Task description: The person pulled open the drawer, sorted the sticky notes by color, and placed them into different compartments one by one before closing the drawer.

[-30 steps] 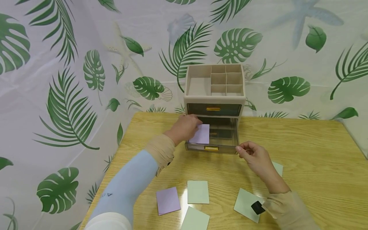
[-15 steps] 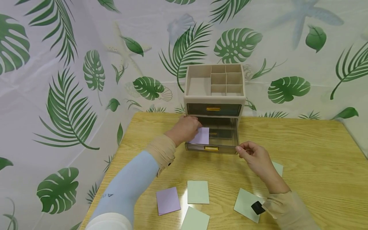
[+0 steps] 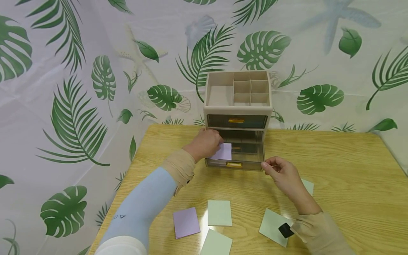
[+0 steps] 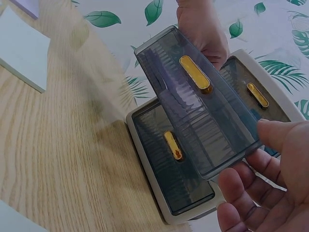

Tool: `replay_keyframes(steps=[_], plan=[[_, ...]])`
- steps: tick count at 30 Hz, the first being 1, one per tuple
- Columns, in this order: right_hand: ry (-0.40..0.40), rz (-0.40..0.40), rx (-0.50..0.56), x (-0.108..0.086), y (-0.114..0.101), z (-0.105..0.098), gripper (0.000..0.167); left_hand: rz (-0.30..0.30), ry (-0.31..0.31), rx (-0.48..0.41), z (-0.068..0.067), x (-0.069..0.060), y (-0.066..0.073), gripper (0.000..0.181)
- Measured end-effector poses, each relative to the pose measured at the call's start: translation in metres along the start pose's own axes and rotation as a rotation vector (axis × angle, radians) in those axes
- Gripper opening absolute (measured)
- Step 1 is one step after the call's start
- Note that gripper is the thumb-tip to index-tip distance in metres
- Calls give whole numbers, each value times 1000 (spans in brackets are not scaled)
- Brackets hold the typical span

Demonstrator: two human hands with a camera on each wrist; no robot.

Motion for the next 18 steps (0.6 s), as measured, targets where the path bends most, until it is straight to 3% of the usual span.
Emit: replay_keyframes(steps=[9,18], plan=[[-2,9,-11,2,5,1,42,11,-53,39,2,0,3,15],[-10,6,-16,3,6,1,42,5,-62,95,4,1,4,18]])
Point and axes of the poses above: each hand's wrist, its own x-axis towards the middle knuckle, its own z-axis out of the palm, y = z × x, the point moved 6 cm from there along x, towards the middle knuckle, and after that the axes turned 1 degree about z, right-handed, at the moved point
